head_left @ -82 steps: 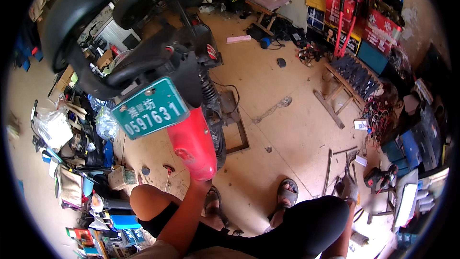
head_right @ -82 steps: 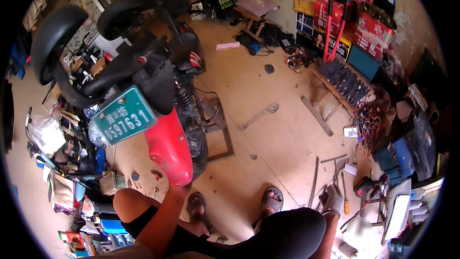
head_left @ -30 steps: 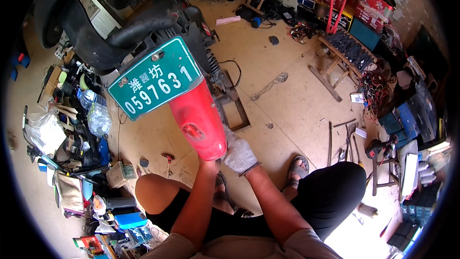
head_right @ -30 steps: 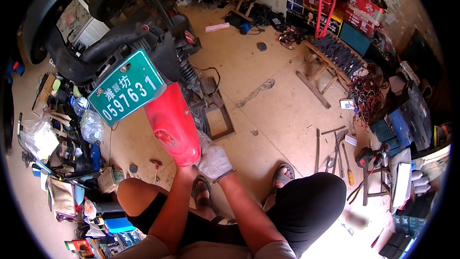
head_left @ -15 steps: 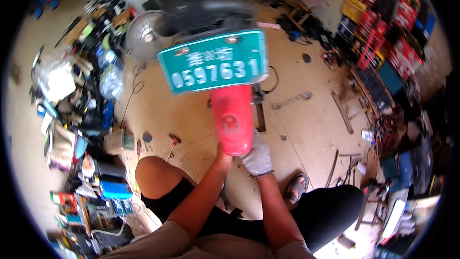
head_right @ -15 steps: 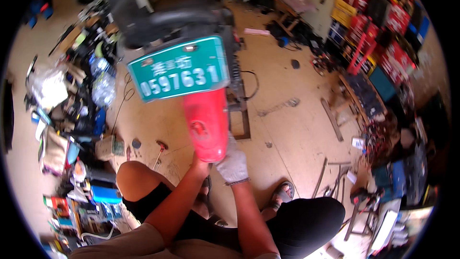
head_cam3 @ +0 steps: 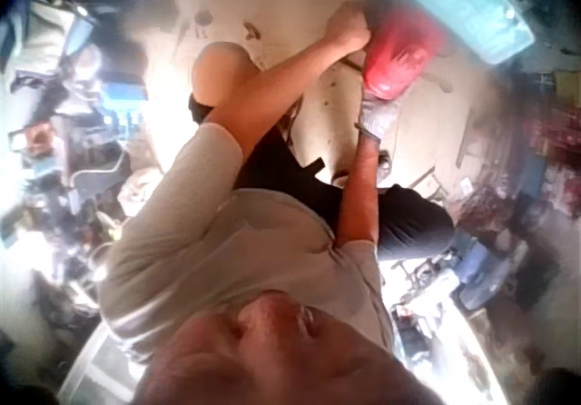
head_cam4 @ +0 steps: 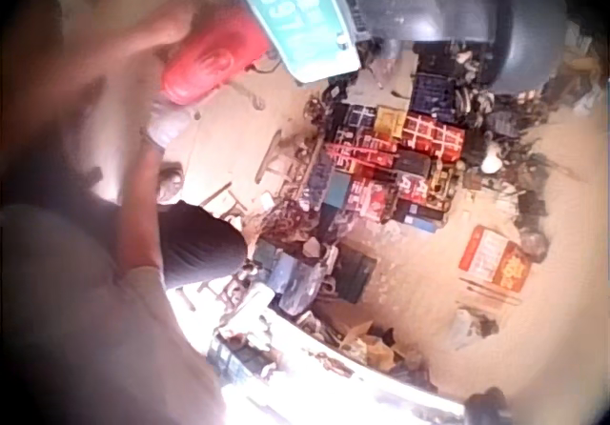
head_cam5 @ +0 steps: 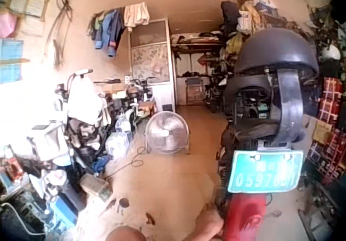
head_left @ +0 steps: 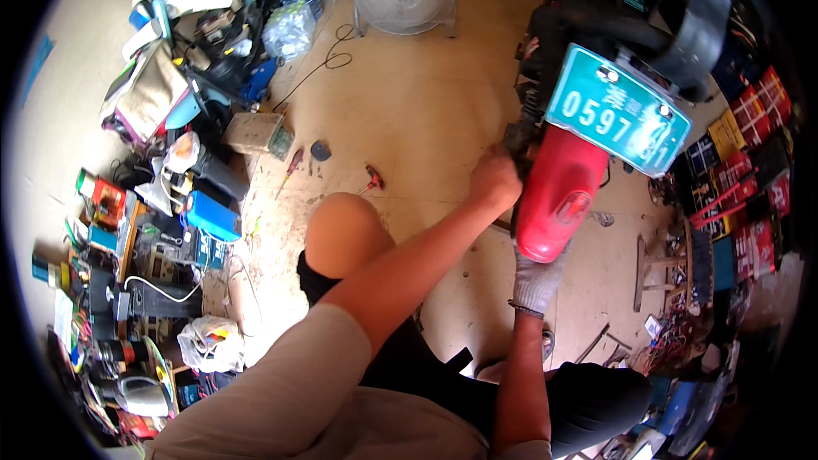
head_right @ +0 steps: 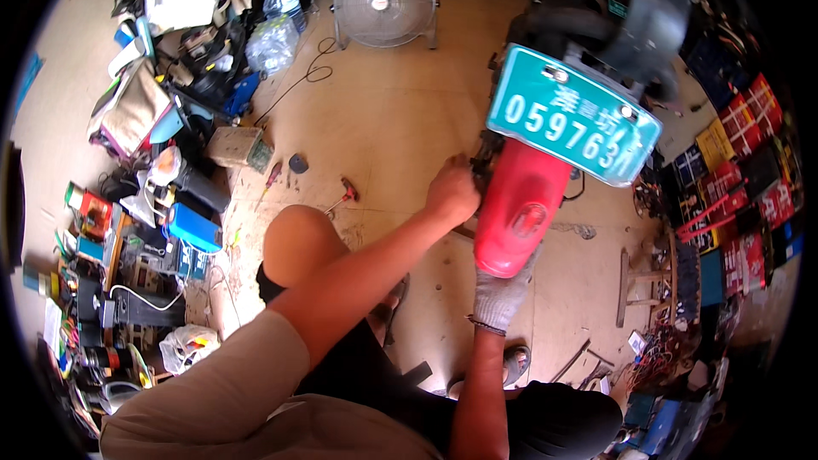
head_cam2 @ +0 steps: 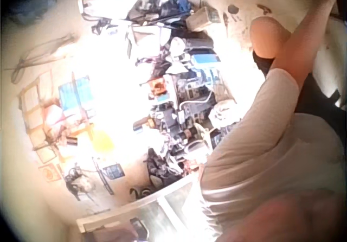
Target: The person cleans a wheel component by hand, attaches it to the rear wheel assembly of a motorcycle, and tightens the axle bolt using a T-handle wrench.
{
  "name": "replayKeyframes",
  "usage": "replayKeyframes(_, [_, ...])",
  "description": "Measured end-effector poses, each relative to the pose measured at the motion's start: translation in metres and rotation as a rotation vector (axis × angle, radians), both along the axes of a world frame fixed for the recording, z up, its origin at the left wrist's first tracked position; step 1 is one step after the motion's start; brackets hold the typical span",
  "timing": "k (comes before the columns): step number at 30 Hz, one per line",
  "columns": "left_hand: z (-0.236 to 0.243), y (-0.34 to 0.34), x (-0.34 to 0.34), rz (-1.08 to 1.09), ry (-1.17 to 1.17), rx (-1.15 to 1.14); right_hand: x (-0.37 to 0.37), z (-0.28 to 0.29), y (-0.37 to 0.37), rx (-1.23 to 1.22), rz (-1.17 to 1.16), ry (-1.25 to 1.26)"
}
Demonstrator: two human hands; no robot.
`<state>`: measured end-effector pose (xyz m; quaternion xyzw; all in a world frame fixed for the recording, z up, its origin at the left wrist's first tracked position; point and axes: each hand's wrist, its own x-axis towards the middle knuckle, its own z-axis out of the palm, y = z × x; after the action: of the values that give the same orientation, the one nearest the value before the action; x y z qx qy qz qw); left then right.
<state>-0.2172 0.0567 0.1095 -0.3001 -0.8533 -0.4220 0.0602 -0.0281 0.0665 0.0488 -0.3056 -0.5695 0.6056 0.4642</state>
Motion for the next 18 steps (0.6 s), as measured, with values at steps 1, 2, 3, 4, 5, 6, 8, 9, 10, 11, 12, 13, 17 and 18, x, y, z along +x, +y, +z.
replayKeyframes(1, [0.012,0.000,-0.016,-0.116,0.078,-0.141,-0.001,-0.004,0.000,0.014,-0.020,-0.033])
replayKeyframes(2, [0.031,-0.001,-0.028,-0.234,0.155,-0.282,-0.002,-0.007,0.000,0.028,-0.039,-0.066])
replayKeyframes(3, [0.041,-0.004,-0.041,-0.351,0.234,-0.425,-0.006,-0.005,-0.003,0.042,-0.053,-0.098])
replayKeyframes(4, [0.045,-0.007,-0.053,-0.427,0.225,-0.497,-0.009,-0.003,-0.008,0.112,-0.084,-0.127])
replayKeyframes(5, [0.047,-0.008,-0.064,-0.508,0.215,-0.568,-0.013,-0.001,-0.012,0.181,-0.121,-0.158])
replayKeyframes(6, [0.048,-0.010,-0.070,-0.591,0.206,-0.639,-0.014,-0.001,-0.011,0.138,-0.128,-0.153])
replayKeyframes(8, [0.049,-0.013,-0.072,-0.628,0.128,-0.657,-0.014,0.005,-0.010,0.213,-0.164,-0.310])
replayKeyframes(9, [0.049,-0.015,-0.072,-0.649,0.086,-0.665,-0.012,0.009,-0.010,0.331,-0.190,-0.475])
replayKeyframes(10, [0.046,-0.015,-0.074,-0.665,0.079,-0.653,-0.011,0.013,-0.014,0.334,-0.200,-0.525])
replayKeyframes(11, [0.045,-0.012,-0.074,-0.682,0.076,-0.637,-0.009,0.020,-0.017,0.339,-0.213,-0.574])
replayKeyframes(12, [0.044,-0.010,-0.075,-0.698,0.073,-0.621,-0.009,0.023,-0.019,0.344,-0.226,-0.622])
replayKeyframes(13, [0.043,-0.011,-0.078,-0.713,0.076,-0.613,-0.009,0.022,-0.020,0.339,-0.218,-0.658])
replayKeyframes(17, [0.046,-0.012,-0.093,-0.774,0.110,-0.580,-0.011,0.024,-0.019,0.314,-0.227,-0.660])
replayKeyframes(18, [0.044,-0.012,-0.096,-0.756,0.097,-0.562,-0.013,0.026,-0.021,0.306,-0.228,-0.625])
